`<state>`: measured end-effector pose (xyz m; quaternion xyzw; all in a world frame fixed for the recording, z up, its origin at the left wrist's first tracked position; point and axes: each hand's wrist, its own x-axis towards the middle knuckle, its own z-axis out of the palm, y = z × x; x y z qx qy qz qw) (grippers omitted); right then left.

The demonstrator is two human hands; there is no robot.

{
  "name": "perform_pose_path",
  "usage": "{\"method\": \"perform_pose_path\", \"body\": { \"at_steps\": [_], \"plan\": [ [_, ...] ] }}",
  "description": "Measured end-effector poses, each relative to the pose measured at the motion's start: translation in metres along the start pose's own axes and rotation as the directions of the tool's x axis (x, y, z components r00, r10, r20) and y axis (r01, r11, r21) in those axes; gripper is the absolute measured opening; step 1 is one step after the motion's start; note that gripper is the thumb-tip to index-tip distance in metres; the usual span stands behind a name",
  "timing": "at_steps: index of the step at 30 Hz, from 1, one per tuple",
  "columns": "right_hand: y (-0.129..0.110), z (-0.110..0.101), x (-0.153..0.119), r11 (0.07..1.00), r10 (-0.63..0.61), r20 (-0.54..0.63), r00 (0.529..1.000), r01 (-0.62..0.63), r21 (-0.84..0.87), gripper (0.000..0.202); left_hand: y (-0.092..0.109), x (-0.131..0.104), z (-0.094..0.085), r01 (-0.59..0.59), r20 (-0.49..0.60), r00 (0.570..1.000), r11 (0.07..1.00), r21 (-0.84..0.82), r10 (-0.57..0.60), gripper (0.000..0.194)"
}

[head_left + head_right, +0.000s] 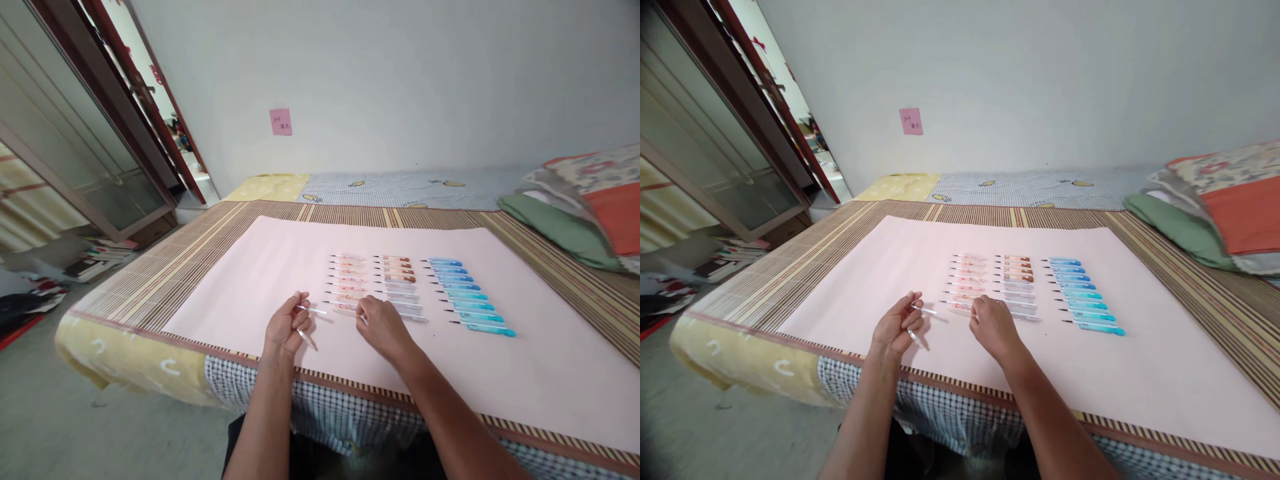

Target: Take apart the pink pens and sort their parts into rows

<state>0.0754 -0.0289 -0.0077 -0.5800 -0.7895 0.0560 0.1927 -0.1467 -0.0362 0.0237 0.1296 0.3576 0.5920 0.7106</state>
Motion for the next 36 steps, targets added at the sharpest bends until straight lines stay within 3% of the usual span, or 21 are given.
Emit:
{"method": "perform_pose_path", "body": {
  "at_steps": [23, 31, 33, 36],
  "plan": [
    [-0.001, -0.001, 0.0, 1.0, 0.029, -0.044, 0.999, -0.029, 0.003, 0.015, -0.002, 0.002, -0.003, 0.008, 0.023, 1.0, 1.0, 0.025, -0.008, 0.013],
    [-0.003, 0.0, -0.002, 0.97, -0.024, -0.113, 0.993, 0.05, 0.236, 0.01, -0.004, 0.0, 0.001, 0.018, 0.012, 1.0, 0.999, 0.029, -0.019, 0.015],
    [-0.007, -0.002, -0.003, 0.926, -0.003, -0.145, 0.989, 0.058, 0.373, 0.01, -0.006, 0.0, 0.002, 0.022, 0.007, 1.0, 0.999, 0.032, -0.023, 0.015],
    [-0.015, -0.007, -0.004, 0.785, 0.053, -0.123, 0.991, 0.035, 0.618, 0.018, -0.011, 0.0, 0.005, 0.044, 0.016, 0.999, 0.998, 0.042, -0.045, 0.015]
  ]
}}
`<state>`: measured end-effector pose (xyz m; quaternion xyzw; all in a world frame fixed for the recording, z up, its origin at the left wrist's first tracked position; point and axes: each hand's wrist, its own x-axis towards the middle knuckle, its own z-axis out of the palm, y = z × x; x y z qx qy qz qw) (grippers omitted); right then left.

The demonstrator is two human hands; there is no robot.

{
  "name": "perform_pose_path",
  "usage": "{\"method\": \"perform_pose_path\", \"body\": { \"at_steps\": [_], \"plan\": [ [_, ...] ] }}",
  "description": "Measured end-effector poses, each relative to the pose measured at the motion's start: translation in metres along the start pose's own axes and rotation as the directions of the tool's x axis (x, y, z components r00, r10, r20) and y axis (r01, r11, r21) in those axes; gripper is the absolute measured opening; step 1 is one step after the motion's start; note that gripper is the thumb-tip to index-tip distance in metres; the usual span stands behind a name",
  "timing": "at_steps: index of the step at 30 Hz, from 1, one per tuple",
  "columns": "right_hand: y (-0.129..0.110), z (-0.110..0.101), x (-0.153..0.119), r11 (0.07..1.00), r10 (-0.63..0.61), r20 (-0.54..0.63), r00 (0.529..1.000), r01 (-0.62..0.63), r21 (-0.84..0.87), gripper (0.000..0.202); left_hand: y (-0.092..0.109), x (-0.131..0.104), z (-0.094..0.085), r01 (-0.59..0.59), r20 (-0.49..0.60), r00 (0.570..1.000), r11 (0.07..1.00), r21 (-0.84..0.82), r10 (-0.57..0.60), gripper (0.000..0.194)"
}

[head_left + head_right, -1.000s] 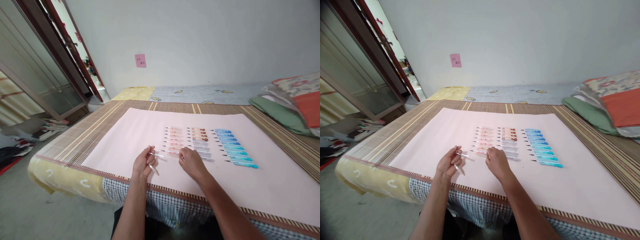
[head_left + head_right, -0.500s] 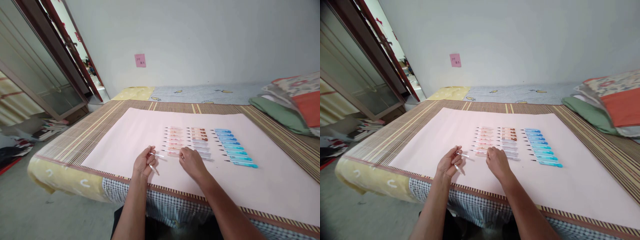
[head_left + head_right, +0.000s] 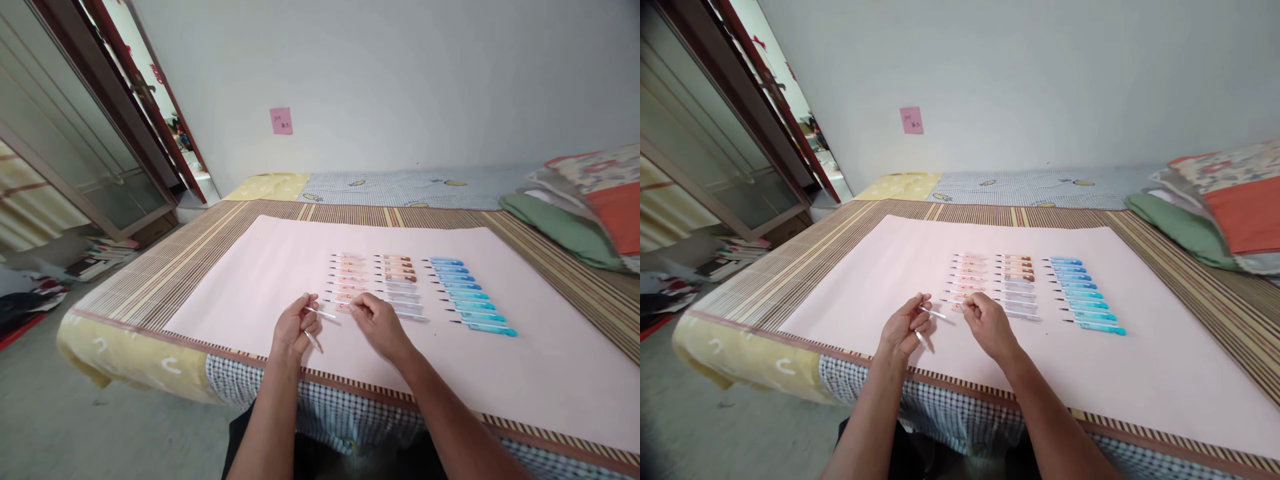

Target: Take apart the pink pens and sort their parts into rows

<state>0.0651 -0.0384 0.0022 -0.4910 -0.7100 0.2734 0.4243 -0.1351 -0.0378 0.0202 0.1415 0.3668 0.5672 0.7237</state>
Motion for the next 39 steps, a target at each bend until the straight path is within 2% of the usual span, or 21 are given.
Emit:
{"method": "perform_pose_path", "body": {
  "at_steps": [3, 6, 9, 13, 18, 21, 24, 29, 39],
  "plan": [
    [-0.007, 0.004, -0.003, 0.982, 0.061, 0.099, 0.993, -0.078, 0.171, 0.022, -0.009, 0.002, 0.003, 0.026, 0.032, 0.999, 0.999, 0.023, -0.026, 0.015],
    [-0.009, 0.009, -0.005, 0.977, 0.086, 0.181, 0.98, -0.118, 0.175, 0.017, -0.02, 0.005, 0.006, 0.052, 0.041, 0.998, 0.998, 0.028, -0.053, 0.015],
    [-0.008, 0.008, -0.006, 0.991, 0.081, 0.202, 0.976, -0.099, 0.085, 0.01, -0.027, 0.006, 0.008, 0.063, 0.022, 0.998, 0.997, 0.04, -0.064, 0.014],
    [-0.005, 0.0, -0.006, 0.987, 0.084, 0.202, 0.976, -0.054, -0.148, 0.011, -0.027, 0.006, 0.009, 0.036, -0.022, 0.999, 0.998, 0.048, -0.035, 0.012],
    [0.002, -0.007, -0.005, 0.936, 0.1, 0.169, 0.981, -0.035, -0.35, 0.014, -0.012, 0.004, 0.006, -0.07, -0.201, 0.977, 0.998, 0.009, 0.07, 0.008],
    [0.004, -0.007, -0.005, 0.896, 0.121, 0.166, 0.979, -0.036, -0.442, 0.016, -0.004, 0.004, 0.002, -0.096, -0.269, 0.96, 0.994, -0.045, 0.081, 0.009],
    [0.003, -0.006, -0.005, 0.856, 0.13, 0.163, 0.978, -0.028, -0.515, 0.016, -0.002, 0.004, 0.0, -0.067, -0.26, 0.965, 0.995, -0.074, 0.046, 0.01],
    [0.002, -0.005, -0.004, 0.825, 0.145, 0.166, 0.975, -0.026, -0.564, 0.014, -0.003, 0.004, -0.002, 0.0, -0.186, 0.982, 0.998, -0.068, -0.013, 0.006],
    [0.009, -0.002, -0.003, 0.849, 0.122, 0.137, 0.983, -0.032, -0.528, 0.015, -0.003, 0.003, -0.001, 0.0, -0.201, 0.979, 0.996, -0.093, -0.019, 0.01]
  ]
}}
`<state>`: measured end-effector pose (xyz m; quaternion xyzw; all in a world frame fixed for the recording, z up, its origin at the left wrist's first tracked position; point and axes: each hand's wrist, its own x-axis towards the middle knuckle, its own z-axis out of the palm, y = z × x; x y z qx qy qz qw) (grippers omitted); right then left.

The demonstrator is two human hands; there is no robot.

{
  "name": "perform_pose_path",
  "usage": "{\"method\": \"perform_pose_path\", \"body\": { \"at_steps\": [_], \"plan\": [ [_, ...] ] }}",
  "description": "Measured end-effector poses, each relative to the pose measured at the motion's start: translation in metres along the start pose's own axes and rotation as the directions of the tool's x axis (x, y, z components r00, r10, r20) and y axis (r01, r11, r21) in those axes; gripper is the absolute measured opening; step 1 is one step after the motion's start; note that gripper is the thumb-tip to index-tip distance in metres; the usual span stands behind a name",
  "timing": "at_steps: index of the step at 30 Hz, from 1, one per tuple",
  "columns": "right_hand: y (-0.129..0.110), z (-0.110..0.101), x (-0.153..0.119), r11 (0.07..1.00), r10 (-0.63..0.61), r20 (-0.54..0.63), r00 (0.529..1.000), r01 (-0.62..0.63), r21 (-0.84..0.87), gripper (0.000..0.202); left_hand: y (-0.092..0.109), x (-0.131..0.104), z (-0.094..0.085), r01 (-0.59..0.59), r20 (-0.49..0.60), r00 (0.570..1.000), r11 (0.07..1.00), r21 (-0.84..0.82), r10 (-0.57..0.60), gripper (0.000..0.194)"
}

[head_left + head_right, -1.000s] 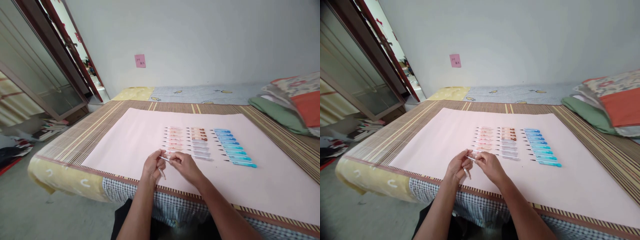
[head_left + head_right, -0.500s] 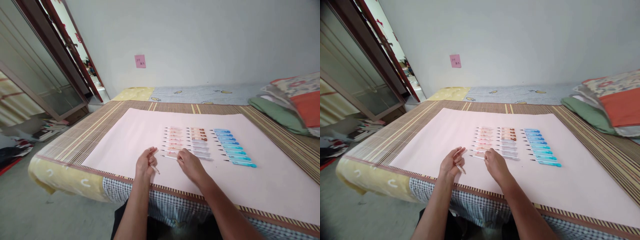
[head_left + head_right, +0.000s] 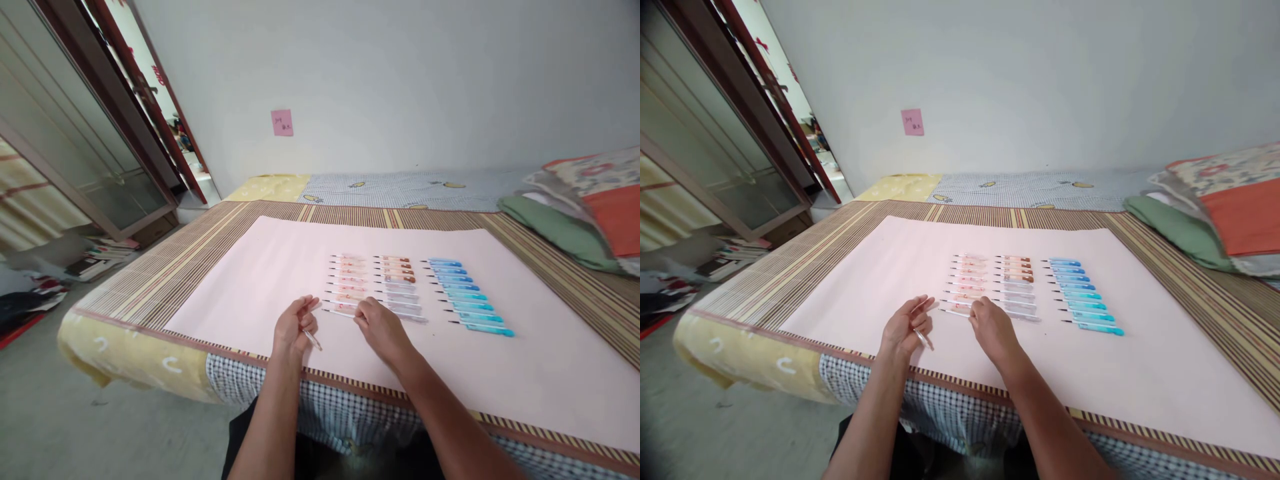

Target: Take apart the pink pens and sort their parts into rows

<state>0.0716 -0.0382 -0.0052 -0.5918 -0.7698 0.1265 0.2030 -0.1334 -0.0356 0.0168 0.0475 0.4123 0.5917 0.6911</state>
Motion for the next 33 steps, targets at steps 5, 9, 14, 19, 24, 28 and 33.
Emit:
{"method": "perform_pose_path", "body": {
  "at_steps": [5, 9, 14, 19, 24, 28, 33],
  "plan": [
    [-0.0029, 0.0024, 0.0015, 0.999, -0.012, -0.013, 1.0, 0.012, -0.031, 0.016, -0.0009, 0.0013, -0.0009, 0.006, 0.014, 1.0, 1.0, 0.012, -0.007, 0.006],
    [-0.006, 0.003, 0.0023, 0.997, 0.0, -0.015, 1.0, -0.001, -0.077, 0.016, -0.0011, 0.0019, -0.0018, 0.004, 0.019, 1.0, 1.0, 0.014, -0.004, 0.005],
    [-0.0062, 0.003, 0.002, 0.993, 0.016, -0.033, 0.999, -0.02, -0.112, 0.014, -0.0007, 0.0013, -0.0017, 0.009, 0.019, 1.0, 1.0, 0.004, -0.009, 0.007],
    [-0.0059, 0.004, 0.0021, 0.992, 0.018, -0.048, 0.999, -0.023, -0.123, 0.014, -0.0017, 0.0018, -0.0016, 0.007, 0.023, 1.0, 1.0, -0.001, -0.007, 0.007],
    [-0.0066, 0.0052, 0.002, 0.991, 0.014, -0.06, 0.998, -0.021, -0.134, 0.015, -0.0029, 0.0021, -0.0018, 0.005, 0.012, 1.0, 1.0, 0.014, -0.006, 0.005],
    [-0.0067, 0.0054, 0.0017, 0.99, 0.014, -0.06, 0.998, -0.022, -0.14, 0.016, -0.0029, 0.0008, -0.0013, 0.002, 0.009, 1.0, 1.0, 0.018, -0.002, 0.005],
    [-0.0047, 0.0065, 0.0019, 0.993, 0.01, -0.065, 0.998, -0.018, -0.117, 0.013, -0.0028, 0.0001, -0.0005, 0.012, 0.007, 1.0, 1.0, 0.012, -0.013, 0.006]
  ]
}}
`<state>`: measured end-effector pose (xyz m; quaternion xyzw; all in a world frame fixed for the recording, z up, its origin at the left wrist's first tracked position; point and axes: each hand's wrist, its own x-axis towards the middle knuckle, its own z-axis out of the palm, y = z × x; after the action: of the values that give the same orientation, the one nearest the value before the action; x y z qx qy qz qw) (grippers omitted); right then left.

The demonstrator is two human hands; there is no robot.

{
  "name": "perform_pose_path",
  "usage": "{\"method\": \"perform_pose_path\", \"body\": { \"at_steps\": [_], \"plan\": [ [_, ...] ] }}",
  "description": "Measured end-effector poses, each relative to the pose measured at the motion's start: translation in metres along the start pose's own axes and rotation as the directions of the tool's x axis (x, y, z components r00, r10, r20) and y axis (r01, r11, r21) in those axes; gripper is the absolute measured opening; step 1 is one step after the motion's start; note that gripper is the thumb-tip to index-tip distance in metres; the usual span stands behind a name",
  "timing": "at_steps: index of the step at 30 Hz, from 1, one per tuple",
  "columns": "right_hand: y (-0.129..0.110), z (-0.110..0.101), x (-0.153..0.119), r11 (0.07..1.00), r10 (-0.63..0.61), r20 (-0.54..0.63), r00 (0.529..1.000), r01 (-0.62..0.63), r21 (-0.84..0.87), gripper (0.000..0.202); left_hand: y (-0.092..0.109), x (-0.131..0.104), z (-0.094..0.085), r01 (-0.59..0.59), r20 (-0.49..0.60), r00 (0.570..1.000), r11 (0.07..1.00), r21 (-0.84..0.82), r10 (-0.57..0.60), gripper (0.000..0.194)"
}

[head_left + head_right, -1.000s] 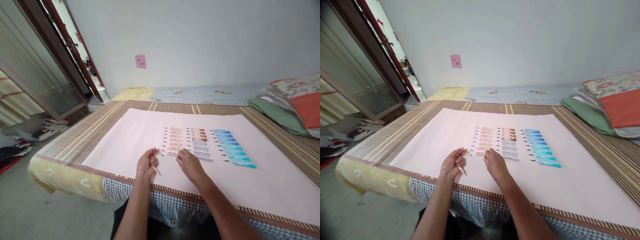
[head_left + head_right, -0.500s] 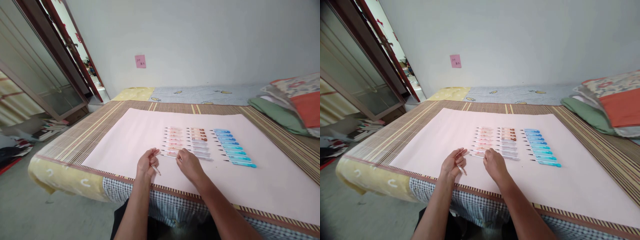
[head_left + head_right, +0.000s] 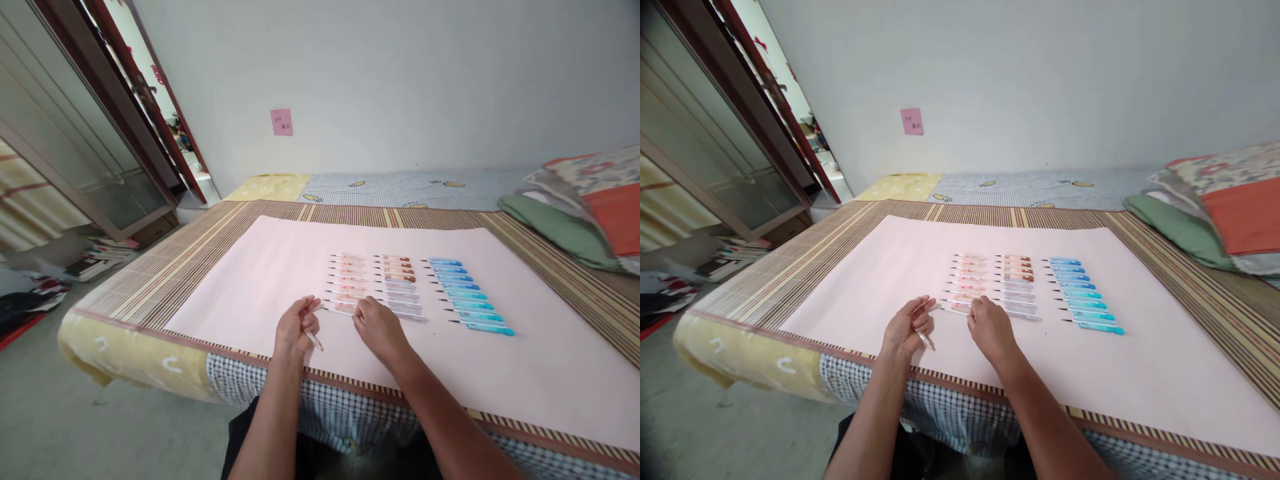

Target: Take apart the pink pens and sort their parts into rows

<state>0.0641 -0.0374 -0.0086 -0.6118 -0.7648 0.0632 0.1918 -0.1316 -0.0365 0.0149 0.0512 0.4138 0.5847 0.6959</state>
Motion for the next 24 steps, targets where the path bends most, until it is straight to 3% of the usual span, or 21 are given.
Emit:
{"method": "perform_pose_path", "body": {
  "at_steps": [8, 11, 15, 20, 24],
  "plan": [
    [0.001, -0.003, -0.001, 0.996, 0.001, -0.027, 1.0, 0.002, 0.087, 0.011, -0.001, 0.001, -0.001, -0.001, 0.009, 1.0, 1.0, -0.015, 0.001, 0.007],
    [-0.009, -0.01, -0.005, 0.943, 0.005, -0.024, 1.0, 0.004, 0.334, 0.012, -0.003, 0.001, 0.0, -0.027, 0.04, 0.999, 0.999, -0.046, 0.029, 0.012],
    [-0.03, -0.012, -0.013, 0.746, -0.068, 0.118, 0.991, -0.028, 0.666, 0.011, -0.008, 0.0, 0.004, -0.08, 0.116, 0.989, 0.994, -0.076, 0.088, 0.028],
    [-0.052, -0.001, -0.021, 0.705, -0.125, 0.129, 0.984, -0.004, 0.709, 0.009, -0.013, -0.002, 0.007, -0.127, 0.127, 0.982, 0.988, -0.093, 0.138, 0.042],
    [-0.053, -0.001, -0.022, 0.705, -0.14, 0.103, 0.985, 0.026, 0.708, 0.008, -0.019, -0.002, 0.008, -0.161, 0.123, 0.977, 0.981, -0.109, 0.174, 0.044]
  ]
}}
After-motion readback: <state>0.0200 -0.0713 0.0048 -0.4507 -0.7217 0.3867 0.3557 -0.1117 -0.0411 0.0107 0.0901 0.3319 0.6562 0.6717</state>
